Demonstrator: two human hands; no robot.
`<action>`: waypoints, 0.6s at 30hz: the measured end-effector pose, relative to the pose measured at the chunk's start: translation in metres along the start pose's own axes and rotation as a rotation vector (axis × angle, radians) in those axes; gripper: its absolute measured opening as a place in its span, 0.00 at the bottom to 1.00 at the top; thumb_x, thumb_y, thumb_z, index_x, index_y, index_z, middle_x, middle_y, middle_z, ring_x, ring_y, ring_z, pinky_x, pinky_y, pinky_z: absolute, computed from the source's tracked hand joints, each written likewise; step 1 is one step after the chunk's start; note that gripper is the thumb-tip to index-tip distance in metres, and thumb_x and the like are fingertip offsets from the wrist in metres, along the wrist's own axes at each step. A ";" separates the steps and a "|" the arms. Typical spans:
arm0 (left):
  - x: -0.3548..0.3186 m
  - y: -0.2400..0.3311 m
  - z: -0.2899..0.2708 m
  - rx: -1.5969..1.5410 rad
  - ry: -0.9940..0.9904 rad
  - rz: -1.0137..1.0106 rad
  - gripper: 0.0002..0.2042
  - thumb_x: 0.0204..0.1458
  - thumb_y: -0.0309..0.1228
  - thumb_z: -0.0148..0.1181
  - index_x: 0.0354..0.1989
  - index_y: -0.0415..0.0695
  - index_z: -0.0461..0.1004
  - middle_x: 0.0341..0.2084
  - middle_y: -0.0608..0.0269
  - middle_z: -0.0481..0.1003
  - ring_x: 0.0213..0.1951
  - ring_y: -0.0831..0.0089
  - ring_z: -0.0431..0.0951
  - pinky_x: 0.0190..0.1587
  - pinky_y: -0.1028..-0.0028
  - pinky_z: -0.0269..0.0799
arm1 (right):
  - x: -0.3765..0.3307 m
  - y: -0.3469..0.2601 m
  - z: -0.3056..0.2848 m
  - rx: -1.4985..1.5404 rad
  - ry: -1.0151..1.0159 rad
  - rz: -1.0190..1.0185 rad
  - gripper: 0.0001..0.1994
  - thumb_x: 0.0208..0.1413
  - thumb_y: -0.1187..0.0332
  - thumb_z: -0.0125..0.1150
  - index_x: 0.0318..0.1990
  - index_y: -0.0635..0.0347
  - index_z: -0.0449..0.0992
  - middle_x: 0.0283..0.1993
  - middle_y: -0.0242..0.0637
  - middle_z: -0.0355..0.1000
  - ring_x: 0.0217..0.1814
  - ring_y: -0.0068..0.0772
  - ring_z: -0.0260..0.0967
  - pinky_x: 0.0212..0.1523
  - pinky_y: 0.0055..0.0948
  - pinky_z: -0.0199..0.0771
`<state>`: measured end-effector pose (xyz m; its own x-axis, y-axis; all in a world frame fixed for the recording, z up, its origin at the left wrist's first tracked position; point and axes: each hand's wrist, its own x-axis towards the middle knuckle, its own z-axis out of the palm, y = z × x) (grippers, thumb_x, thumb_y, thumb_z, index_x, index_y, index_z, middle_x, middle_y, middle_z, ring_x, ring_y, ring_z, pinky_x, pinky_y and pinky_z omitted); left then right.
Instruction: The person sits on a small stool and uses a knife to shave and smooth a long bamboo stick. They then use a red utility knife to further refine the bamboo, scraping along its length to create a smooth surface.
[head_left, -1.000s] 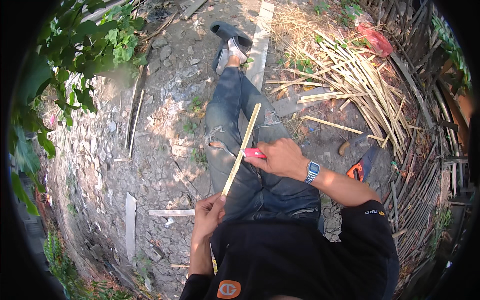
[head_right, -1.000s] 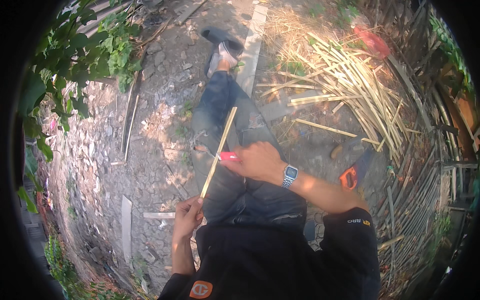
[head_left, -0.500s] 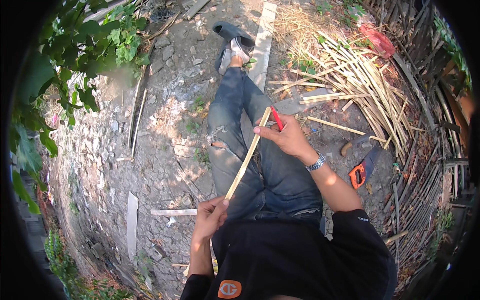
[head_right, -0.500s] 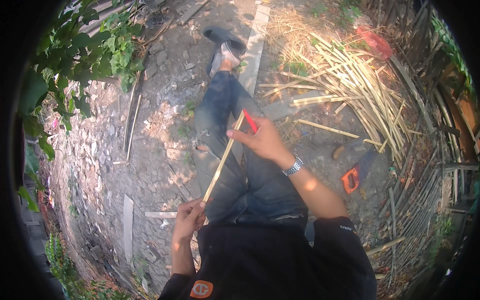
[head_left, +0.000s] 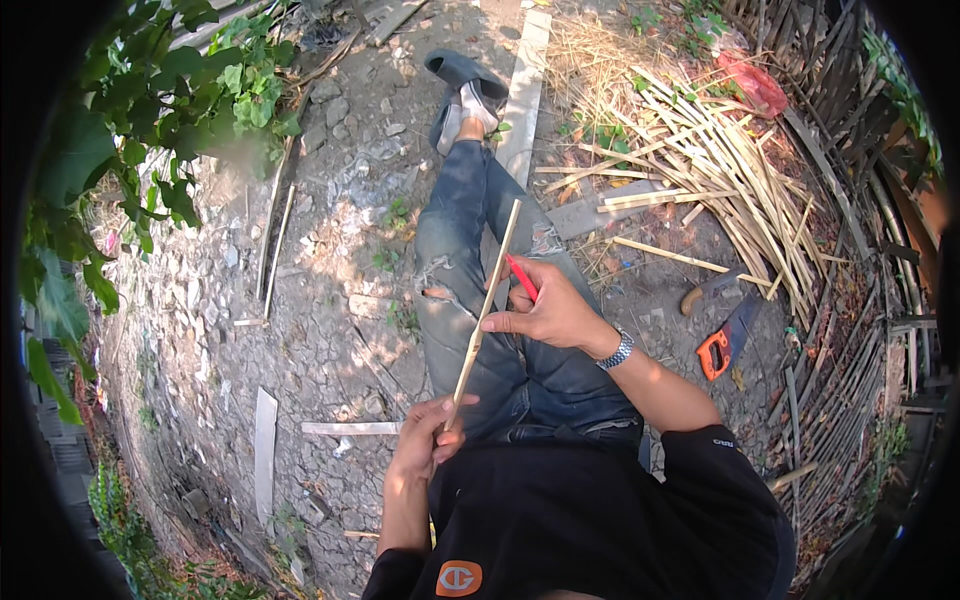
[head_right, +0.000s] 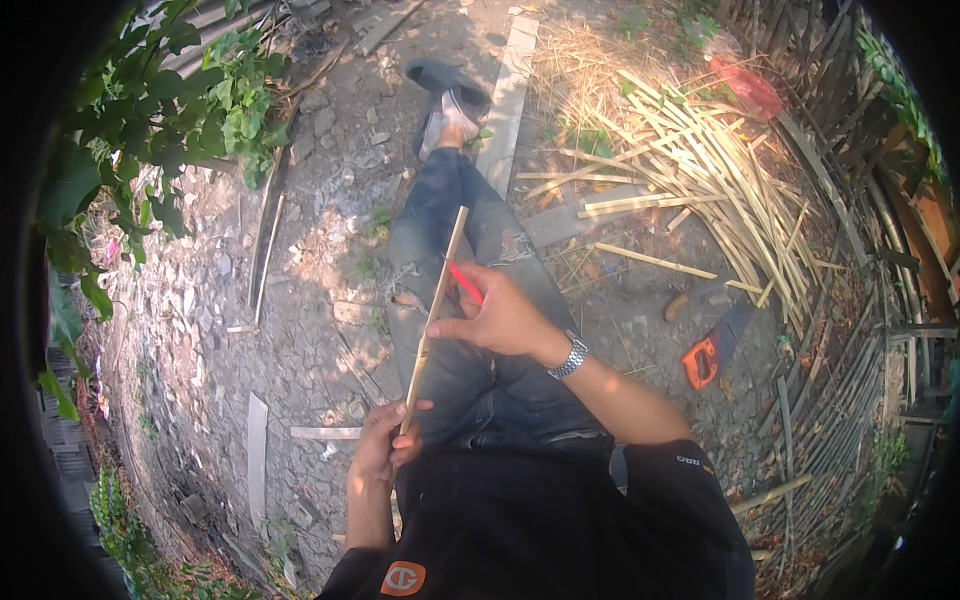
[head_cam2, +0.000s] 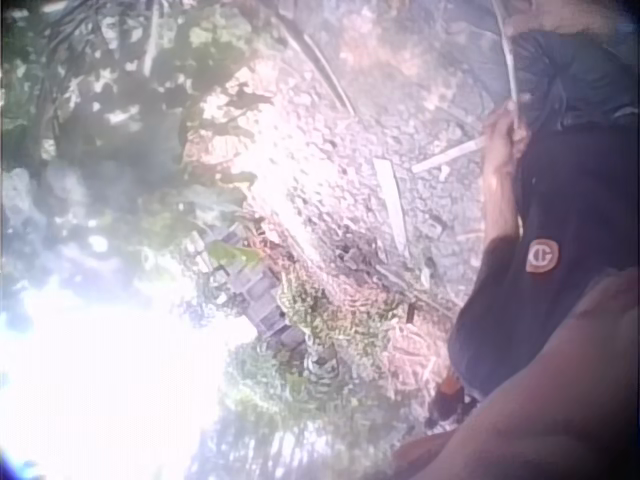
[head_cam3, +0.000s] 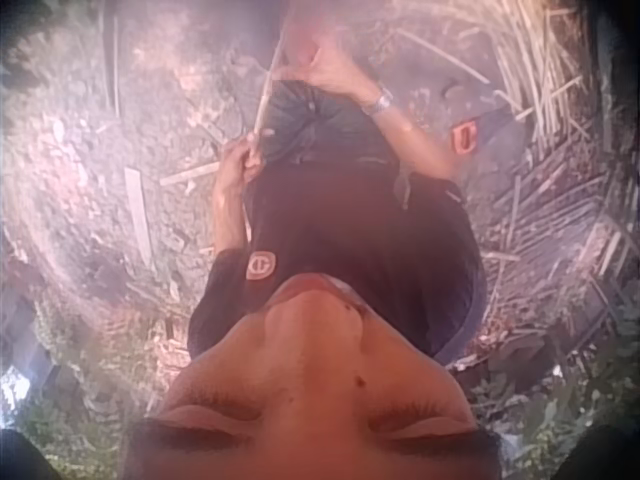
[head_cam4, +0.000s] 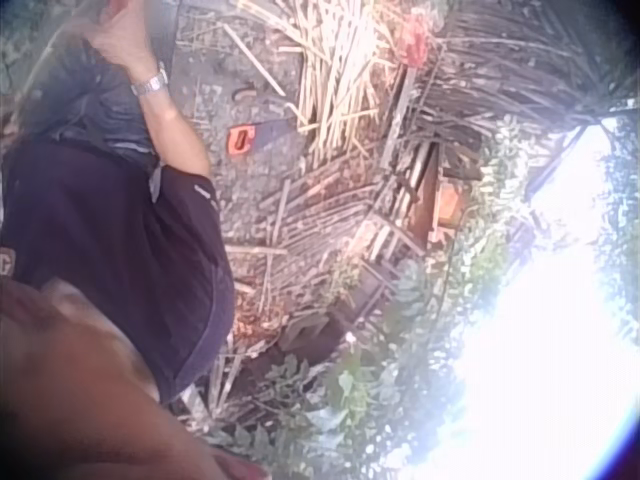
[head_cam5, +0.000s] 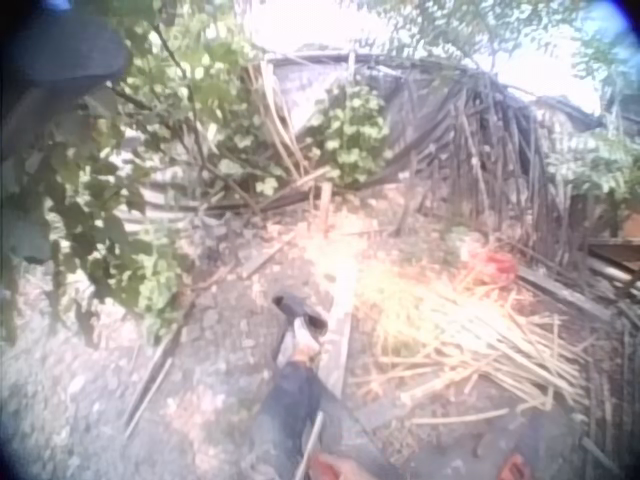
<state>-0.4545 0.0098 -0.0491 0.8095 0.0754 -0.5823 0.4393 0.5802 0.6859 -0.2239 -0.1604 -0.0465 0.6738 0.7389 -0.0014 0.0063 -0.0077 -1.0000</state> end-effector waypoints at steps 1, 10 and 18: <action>0.003 0.002 0.002 -0.004 0.024 0.048 0.18 0.66 0.36 0.56 0.51 0.31 0.76 0.11 0.73 0.60 0.11 0.85 0.54 0.14 0.81 0.47 | -0.003 -0.002 0.009 0.003 -0.027 0.030 0.23 0.48 0.64 0.81 0.48 0.58 0.75 0.16 0.15 0.49 0.18 0.12 0.44 0.22 0.21 0.45; 0.020 0.137 -0.014 0.322 0.928 1.774 0.17 0.73 0.41 0.43 0.42 0.38 0.69 0.14 0.63 0.66 0.14 0.79 0.62 0.18 0.79 0.58 | -0.021 0.000 0.066 -0.059 -0.199 -0.070 0.09 0.61 0.62 0.68 0.40 0.57 0.81 0.16 0.24 0.56 0.19 0.14 0.56 0.22 0.26 0.55; 0.046 0.134 0.030 0.103 0.572 1.583 0.15 0.73 0.40 0.40 0.56 0.41 0.62 0.60 0.39 0.69 0.65 0.53 0.69 0.67 0.51 0.70 | -0.011 0.008 0.085 0.604 -0.227 0.235 0.21 0.69 0.52 0.57 0.58 0.61 0.75 0.17 0.18 0.52 0.17 0.11 0.50 0.19 0.20 0.50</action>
<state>-0.3465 0.0661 0.0289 0.2235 0.7674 0.6009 -0.5680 -0.3984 0.7202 -0.2941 -0.1112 -0.0556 0.4351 0.8868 -0.1556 -0.5785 0.1429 -0.8031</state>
